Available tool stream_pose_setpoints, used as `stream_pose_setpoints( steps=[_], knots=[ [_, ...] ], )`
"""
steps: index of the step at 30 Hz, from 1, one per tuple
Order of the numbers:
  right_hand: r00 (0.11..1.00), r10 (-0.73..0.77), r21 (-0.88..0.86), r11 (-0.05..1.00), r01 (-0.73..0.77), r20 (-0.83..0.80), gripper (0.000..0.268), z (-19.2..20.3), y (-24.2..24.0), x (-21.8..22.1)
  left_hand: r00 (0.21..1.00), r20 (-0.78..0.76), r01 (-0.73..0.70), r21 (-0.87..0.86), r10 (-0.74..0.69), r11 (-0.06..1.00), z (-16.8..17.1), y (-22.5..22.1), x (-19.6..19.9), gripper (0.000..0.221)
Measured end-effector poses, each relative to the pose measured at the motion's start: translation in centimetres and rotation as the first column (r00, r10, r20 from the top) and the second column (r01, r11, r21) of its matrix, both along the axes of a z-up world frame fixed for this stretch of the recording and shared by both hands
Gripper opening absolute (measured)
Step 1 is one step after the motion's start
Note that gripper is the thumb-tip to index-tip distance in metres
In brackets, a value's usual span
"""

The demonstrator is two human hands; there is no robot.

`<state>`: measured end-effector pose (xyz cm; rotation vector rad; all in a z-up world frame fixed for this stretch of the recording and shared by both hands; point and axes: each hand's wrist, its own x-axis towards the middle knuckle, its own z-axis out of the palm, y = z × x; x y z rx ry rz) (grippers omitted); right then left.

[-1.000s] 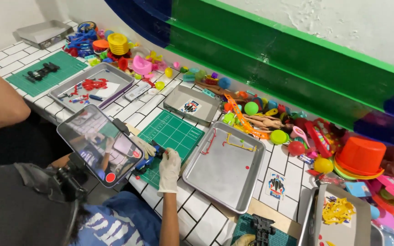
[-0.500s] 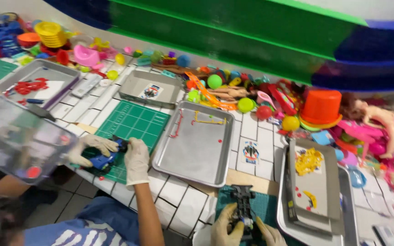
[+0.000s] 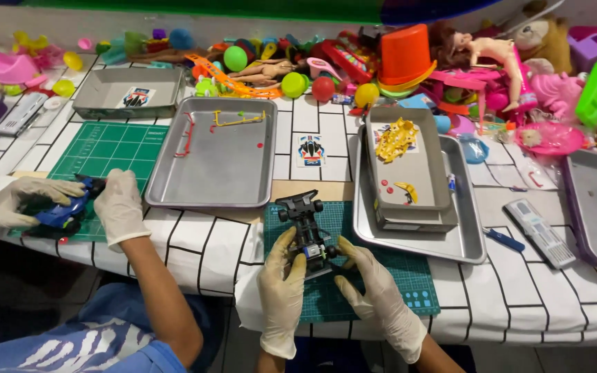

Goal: Assembling a toy racing car by installing batteries and attaching the body shell to the chassis.

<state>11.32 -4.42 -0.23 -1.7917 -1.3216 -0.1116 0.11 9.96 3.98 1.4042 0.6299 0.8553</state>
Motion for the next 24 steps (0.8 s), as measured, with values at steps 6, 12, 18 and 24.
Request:
stream_pose_setpoints(
  steps=[6, 12, 18, 24],
  knots=[
    [0.986, -0.126, 0.119, 0.983, 0.139, -0.112, 0.044, 2.8, -2.8, -1.7, 0.996, 0.069, 0.052, -0.057, -0.048, 0.997, -0.6, -3.1, -1.6, 0.045],
    [0.725, -0.077, 0.086, 0.979, 0.185, -0.684, 0.065, 5.8, -3.4, -2.8, 0.972, 0.169, 0.178, -0.081, -0.162, 0.981, -0.5, -6.1, -3.4, 0.046],
    [0.528, 0.08, 0.245, 0.937, 0.249, -0.845, 0.073, 5.5, -4.4, -3.2, 0.92, 0.226, 0.347, -0.091, -0.32, 0.933, 0.1, -8.2, -3.2, 0.048],
    [0.531, 0.076, 0.271, 0.915, 0.3, -0.844, 0.065, 4.5, -5.8, -4.3, 0.925, 0.094, 0.38, -0.22, -0.368, 0.899, 1.7, -9.2, -2.6, 0.031]
  ],
)
